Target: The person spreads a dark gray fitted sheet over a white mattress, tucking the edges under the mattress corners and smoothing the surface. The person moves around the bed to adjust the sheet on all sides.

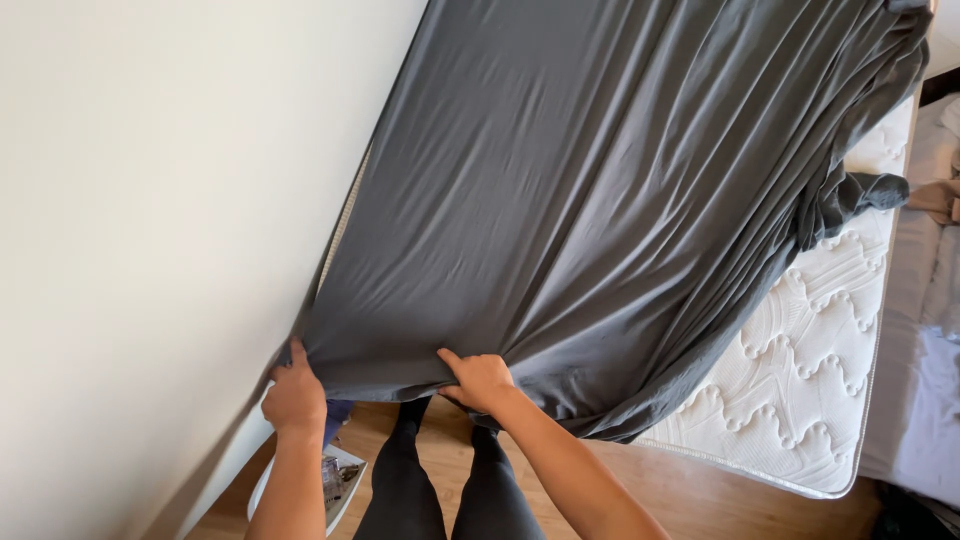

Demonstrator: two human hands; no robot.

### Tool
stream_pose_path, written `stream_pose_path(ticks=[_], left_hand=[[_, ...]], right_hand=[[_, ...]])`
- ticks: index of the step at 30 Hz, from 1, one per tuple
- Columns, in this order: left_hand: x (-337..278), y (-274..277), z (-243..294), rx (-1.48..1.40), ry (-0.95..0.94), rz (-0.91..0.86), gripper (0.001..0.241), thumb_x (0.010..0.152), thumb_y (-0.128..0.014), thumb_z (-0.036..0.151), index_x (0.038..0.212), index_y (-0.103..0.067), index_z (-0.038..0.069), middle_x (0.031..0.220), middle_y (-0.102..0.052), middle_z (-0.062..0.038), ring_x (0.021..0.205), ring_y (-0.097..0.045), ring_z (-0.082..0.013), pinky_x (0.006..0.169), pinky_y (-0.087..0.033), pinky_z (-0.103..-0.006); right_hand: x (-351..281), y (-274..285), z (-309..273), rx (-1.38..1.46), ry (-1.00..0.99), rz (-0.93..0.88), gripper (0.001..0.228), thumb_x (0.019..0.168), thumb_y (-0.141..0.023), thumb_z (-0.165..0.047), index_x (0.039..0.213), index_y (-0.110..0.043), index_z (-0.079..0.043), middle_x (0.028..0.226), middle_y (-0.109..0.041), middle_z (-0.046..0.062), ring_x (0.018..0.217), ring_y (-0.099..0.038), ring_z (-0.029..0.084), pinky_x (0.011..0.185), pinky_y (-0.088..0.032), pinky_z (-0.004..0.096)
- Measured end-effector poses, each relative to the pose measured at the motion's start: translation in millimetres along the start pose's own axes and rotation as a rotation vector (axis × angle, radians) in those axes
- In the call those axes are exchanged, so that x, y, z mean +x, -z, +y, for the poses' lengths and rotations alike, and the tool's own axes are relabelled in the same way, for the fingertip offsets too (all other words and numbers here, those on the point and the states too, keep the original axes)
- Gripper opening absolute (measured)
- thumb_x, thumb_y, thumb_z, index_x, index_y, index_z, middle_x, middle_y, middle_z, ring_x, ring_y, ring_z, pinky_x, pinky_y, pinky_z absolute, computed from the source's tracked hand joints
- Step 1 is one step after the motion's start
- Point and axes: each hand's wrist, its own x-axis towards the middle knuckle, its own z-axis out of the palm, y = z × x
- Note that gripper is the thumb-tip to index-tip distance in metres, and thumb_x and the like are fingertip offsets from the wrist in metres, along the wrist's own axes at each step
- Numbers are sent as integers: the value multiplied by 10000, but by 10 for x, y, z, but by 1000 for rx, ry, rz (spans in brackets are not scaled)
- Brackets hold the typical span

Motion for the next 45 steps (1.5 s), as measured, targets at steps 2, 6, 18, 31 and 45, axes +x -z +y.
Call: stream_pose_path(ticks=[2, 6, 18, 31, 45], left_hand=[[72, -68, -81, -21, -1, -47, 601, 1089, -297, 126, 1662, -265, 305, 1148, -692, -206, 868, -782, -405, 660, -610, -552], [53, -474, -202, 58, -187, 422, 553, 1008, -537, 120, 1515, -468, 330, 723, -589, 3, 452, -605, -196, 485, -536, -328], [406, -966, 32, -135, -6, 119, 453, 1065, -339, 124, 1504, -430, 186, 1179, -613, -118, 629, -723, -358, 585, -596, -488], [-162, -595, -19, -109, -16, 689, 523, 993, -498, 95, 1454, -591, 321, 1079, -579, 58, 503, -584, -219, 520, -566, -302], [116, -151, 698, -966, -60, 274, 606, 977, -397, 19, 1557, -277, -111, 1535, -334, -378, 1392, -374, -566, 1138, -349, -620]], right_hand=[[24, 15, -22, -23, 9, -42, 708, 920, -611, -538, 1523, -427, -216, 993, -767, 140, 954, -742, 374, 828, -563, 511], [12, 206, -34, 13, -6, -99, 742, 902, -521, -704, 1492, -527, -254, 1013, -756, 212, 1028, -724, 402, 873, -553, 506], [1130, 473, -292, -52, 72, 613, 160, 979, -564, -329, 1073, -692, -308, 966, -594, -29, 962, -637, 212, 784, -556, 355], [2206, 709, -672, -47, 23, 459, 638, 936, -693, -286, 1510, -423, -357, 1084, -632, 10, 1000, -673, 262, 807, -623, 418], [2068, 1367, -579, -98, 213, 411, 425, 1001, -548, -348, 1395, -443, -231, 1318, -665, 0, 1349, -479, 226, 1179, -161, 659]])
